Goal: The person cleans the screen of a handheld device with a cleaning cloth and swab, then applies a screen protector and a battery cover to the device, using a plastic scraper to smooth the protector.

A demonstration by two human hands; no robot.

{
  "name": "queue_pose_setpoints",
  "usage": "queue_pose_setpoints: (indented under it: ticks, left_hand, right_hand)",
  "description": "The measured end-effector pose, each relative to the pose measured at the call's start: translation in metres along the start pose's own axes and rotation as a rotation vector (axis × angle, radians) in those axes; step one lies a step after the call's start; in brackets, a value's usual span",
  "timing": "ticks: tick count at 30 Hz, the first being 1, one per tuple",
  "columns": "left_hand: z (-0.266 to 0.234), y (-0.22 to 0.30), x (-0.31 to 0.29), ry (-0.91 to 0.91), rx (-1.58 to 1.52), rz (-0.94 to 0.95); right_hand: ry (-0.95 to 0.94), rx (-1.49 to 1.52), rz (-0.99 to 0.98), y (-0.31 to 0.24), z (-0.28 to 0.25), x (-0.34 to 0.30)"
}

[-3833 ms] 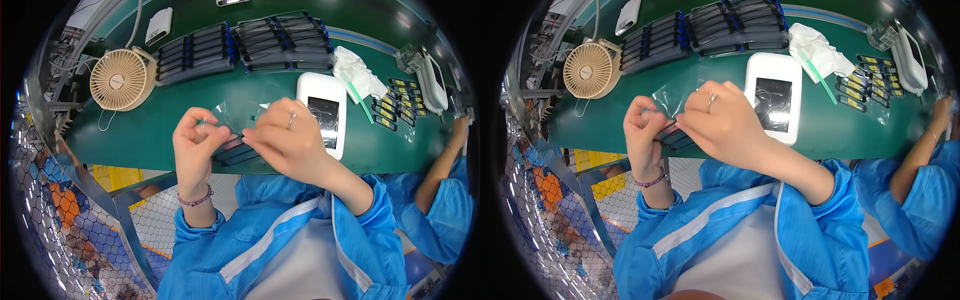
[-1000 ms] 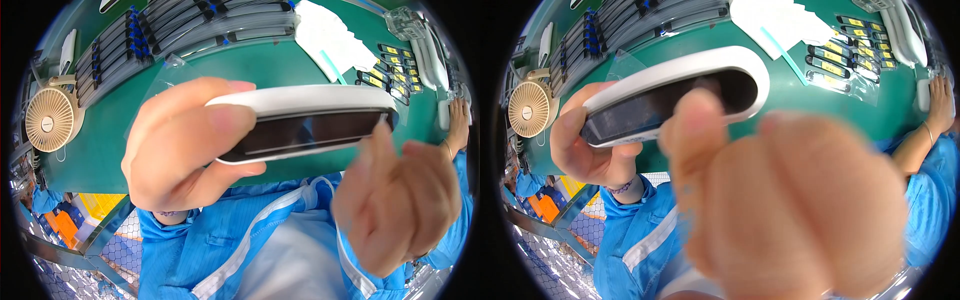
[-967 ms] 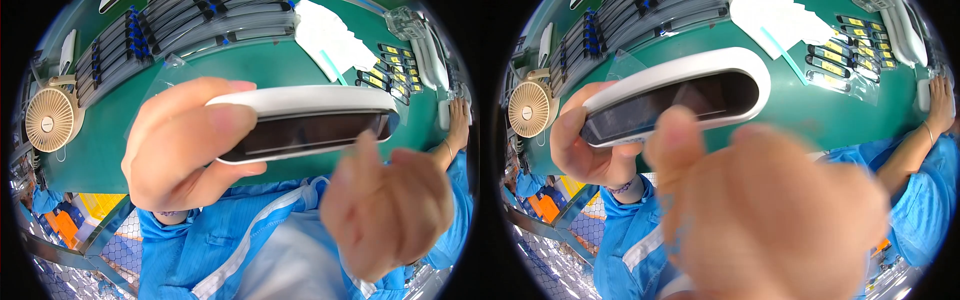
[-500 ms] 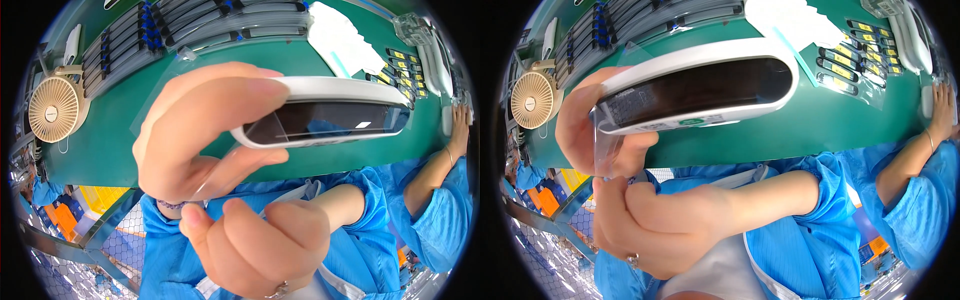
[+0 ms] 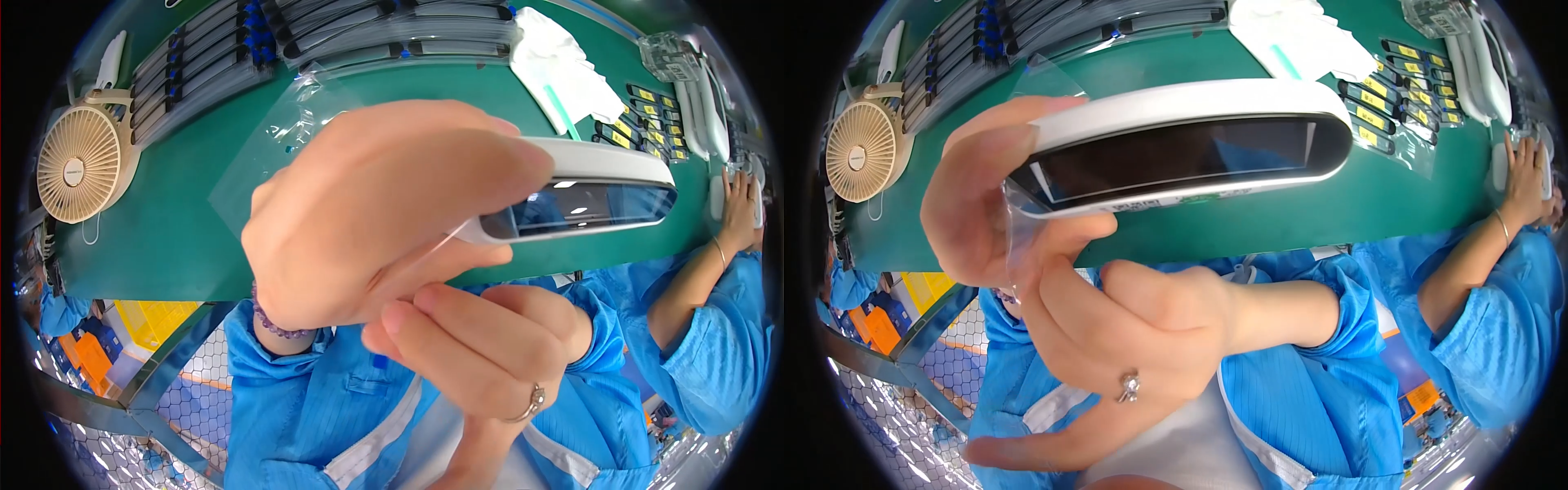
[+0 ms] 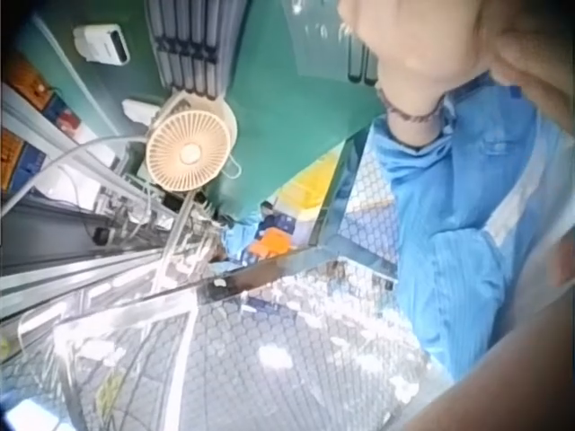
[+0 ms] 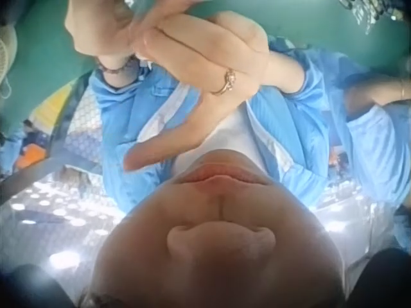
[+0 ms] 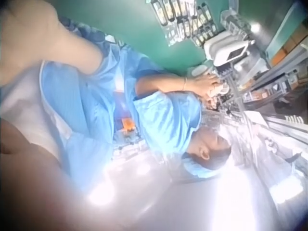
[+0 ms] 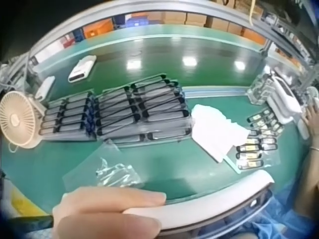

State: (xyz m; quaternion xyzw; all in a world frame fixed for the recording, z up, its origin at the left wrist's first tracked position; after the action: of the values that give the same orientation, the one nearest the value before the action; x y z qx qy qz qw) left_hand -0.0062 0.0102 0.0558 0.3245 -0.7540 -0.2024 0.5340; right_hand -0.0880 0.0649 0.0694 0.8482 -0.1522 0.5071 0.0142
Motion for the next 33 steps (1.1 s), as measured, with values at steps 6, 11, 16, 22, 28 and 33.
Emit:
queue_pose_setpoints:
  ticks: [6, 11, 16, 22, 28, 33]
  left_hand:
    - [-0.006, -0.007, -0.014, 0.014, 0.082, 0.034]
    - [0.001, 0.002, 0.001, -0.010, 0.064, 0.080]
    - [0.004, 0.004, -0.002, -0.110, 0.220, 0.017]
    - [0.001, 0.018, -0.010, 0.057, 0.441, 0.174]
    - [-0.009, 0.035, -0.017, 0.207, 0.604, 0.313]
    - [-0.001, 0.026, -0.010, 0.041, 0.274, 0.300]
  right_hand:
    - [0.304, -0.109, -0.266, 0.028, -0.037, -0.030]
    - [-0.277, 0.145, 0.070, 0.114, -0.057, -0.004]
    - [-0.339, 0.289, -0.142, 0.112, -0.044, -0.006]
    - [-0.372, 0.312, -0.138, 0.111, -0.046, -0.005]
    - [-0.382, 0.277, -0.106, 0.104, -0.043, -0.002]
    - [-0.361, 0.250, -0.046, 0.109, -0.046, -0.007]
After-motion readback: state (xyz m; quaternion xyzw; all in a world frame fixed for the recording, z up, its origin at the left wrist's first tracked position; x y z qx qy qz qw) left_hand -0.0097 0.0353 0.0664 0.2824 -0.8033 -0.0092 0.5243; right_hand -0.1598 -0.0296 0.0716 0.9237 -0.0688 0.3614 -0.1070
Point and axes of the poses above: each hand's wrist, its own x-axis towards the middle knuckle, its own z-axis out of the palm, y = z × x, the point moved 9 cm from there along x, towards the middle knuckle, and after that the axes turned 4 degrees about -x, right-handed, at the moved point
